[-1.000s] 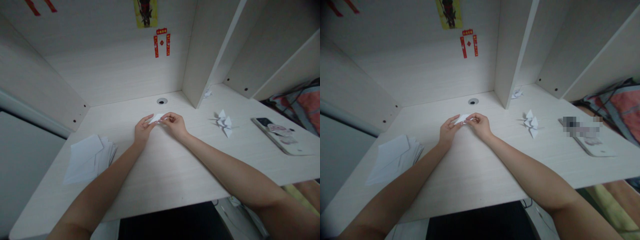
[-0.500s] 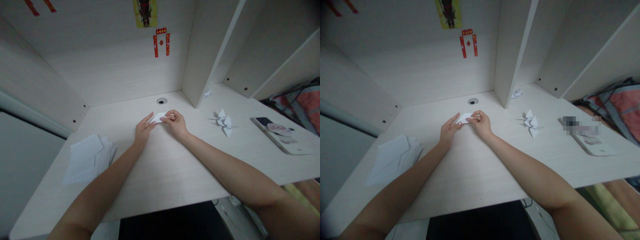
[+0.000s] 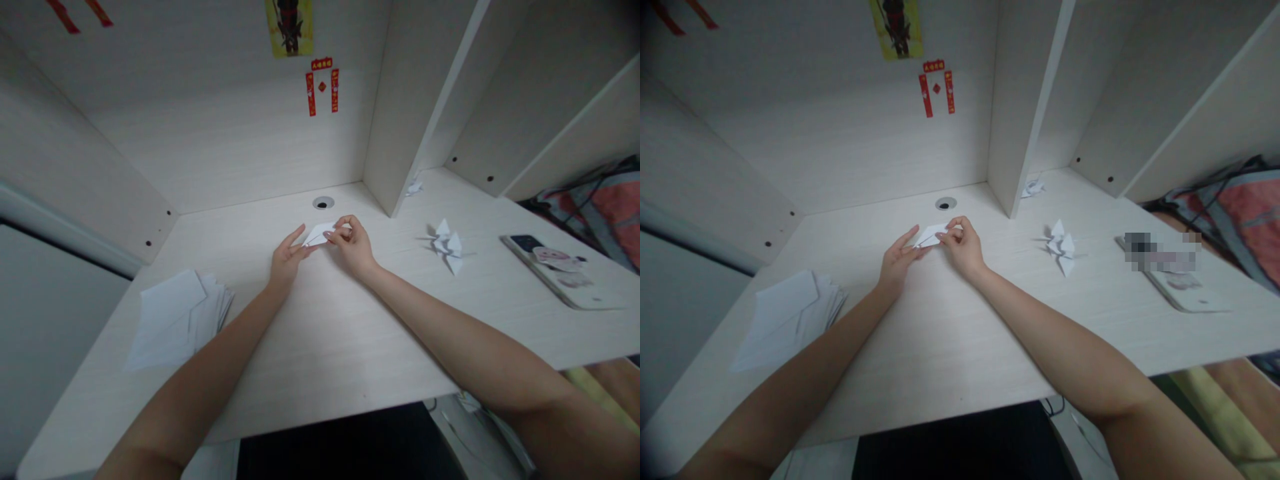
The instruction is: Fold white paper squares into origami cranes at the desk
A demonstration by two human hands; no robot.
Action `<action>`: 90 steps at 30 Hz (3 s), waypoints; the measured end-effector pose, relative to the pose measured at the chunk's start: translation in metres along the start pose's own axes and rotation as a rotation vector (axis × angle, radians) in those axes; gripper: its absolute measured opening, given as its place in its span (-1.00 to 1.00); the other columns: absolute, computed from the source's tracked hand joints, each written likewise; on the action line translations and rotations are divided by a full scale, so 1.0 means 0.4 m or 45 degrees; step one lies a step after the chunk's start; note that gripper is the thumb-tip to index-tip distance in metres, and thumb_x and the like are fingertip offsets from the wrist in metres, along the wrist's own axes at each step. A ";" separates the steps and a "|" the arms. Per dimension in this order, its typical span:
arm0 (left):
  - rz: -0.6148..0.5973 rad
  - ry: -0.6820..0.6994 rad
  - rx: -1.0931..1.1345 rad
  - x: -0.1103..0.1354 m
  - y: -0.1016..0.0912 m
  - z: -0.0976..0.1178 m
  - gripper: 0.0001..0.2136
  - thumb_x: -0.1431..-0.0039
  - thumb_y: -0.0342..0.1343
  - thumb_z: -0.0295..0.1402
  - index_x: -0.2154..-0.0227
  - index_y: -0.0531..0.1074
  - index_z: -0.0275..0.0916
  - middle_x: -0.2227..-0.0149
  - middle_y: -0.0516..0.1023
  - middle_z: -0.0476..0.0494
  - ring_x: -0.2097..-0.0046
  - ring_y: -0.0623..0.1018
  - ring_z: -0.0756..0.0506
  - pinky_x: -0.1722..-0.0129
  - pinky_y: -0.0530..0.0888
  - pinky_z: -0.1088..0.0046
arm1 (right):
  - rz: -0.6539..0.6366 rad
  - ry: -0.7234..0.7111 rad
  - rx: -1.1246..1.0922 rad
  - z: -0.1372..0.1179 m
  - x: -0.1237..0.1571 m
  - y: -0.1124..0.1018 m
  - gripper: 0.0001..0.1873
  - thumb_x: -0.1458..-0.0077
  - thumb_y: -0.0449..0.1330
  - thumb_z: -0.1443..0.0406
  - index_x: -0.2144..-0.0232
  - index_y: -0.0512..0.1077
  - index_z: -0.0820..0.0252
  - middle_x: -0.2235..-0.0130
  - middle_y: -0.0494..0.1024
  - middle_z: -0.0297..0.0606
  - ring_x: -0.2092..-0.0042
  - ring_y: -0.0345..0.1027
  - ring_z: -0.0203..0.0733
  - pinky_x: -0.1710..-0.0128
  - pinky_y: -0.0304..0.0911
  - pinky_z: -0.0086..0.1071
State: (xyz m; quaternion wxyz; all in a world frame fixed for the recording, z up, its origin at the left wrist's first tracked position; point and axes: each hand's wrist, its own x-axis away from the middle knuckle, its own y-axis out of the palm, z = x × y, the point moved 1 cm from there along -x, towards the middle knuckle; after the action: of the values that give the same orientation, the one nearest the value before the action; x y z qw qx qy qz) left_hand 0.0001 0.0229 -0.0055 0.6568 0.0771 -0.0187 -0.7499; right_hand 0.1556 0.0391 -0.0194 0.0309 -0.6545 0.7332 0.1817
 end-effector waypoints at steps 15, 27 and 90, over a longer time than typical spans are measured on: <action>0.038 -0.078 -0.123 -0.003 0.010 -0.007 -0.64 0.12 0.30 -0.23 0.25 0.49 -0.31 0.40 0.61 -0.15 0.32 0.58 -0.07 0.20 0.47 0.40 | -0.094 -0.209 0.207 -0.007 0.017 0.013 -0.41 0.01 0.18 0.26 -0.07 0.08 0.09 0.48 0.37 -0.46 0.41 0.29 -0.28 0.28 0.21 -0.35; 0.022 -0.007 -0.244 -0.006 0.006 -0.012 -0.75 0.09 0.25 -0.19 0.42 0.49 -0.28 0.44 0.59 -0.07 0.35 0.55 -0.03 0.28 0.42 0.48 | -0.141 0.037 0.007 0.001 0.017 0.020 -0.33 0.19 0.32 0.20 0.01 0.19 0.11 0.49 0.46 -0.46 0.46 0.34 -0.30 0.37 0.25 -0.38; 0.272 0.117 -0.101 0.005 0.007 0.012 -0.11 0.08 0.25 -0.16 -0.26 -0.11 -0.16 0.45 0.56 -0.02 0.39 0.57 -0.07 0.23 0.48 0.37 | -0.311 -0.179 0.269 -0.020 0.029 0.021 -0.76 0.05 0.26 0.16 0.31 0.44 0.14 0.24 0.52 -0.23 0.19 0.40 -0.18 0.15 0.30 -0.29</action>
State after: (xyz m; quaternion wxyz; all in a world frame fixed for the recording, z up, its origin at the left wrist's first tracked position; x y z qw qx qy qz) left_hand 0.0018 0.0201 -0.0005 0.7356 0.0828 0.0330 -0.6715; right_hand 0.1473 0.0262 -0.0132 0.1726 -0.7176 0.6593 0.1439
